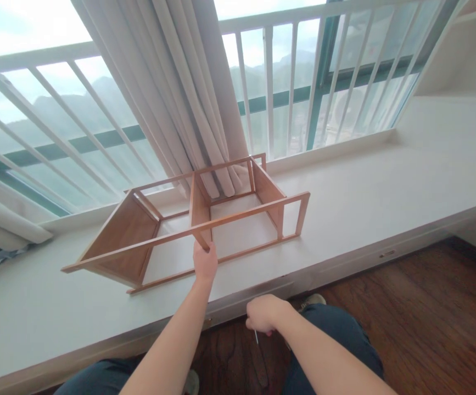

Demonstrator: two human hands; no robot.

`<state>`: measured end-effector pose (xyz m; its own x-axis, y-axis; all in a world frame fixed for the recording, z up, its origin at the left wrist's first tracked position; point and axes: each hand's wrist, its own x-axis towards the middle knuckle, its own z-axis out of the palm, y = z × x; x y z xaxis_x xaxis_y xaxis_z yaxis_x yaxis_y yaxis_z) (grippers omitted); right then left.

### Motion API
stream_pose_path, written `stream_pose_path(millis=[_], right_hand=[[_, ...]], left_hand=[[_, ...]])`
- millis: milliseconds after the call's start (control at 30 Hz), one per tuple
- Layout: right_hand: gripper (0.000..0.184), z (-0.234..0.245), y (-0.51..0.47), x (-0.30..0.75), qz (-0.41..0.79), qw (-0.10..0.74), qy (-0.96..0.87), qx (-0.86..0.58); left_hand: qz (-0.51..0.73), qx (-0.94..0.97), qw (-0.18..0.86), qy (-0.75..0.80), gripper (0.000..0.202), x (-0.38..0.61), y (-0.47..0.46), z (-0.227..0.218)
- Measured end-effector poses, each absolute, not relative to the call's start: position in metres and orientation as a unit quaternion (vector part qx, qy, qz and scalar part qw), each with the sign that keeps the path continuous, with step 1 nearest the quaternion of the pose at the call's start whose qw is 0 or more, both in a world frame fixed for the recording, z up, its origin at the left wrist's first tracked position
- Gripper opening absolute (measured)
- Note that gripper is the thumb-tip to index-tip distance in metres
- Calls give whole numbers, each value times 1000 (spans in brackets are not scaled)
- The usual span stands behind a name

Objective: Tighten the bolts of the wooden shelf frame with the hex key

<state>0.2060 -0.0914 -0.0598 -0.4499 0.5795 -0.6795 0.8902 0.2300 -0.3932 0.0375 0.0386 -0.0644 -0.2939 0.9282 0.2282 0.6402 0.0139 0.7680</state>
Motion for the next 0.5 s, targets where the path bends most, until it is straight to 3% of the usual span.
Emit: stream_pose_path(millis=[500], right_hand=[[35, -58, -92, 220, -418, 162, 753, 482]], left_hand=[[365, 527, 149, 753, 30, -40, 31, -53]])
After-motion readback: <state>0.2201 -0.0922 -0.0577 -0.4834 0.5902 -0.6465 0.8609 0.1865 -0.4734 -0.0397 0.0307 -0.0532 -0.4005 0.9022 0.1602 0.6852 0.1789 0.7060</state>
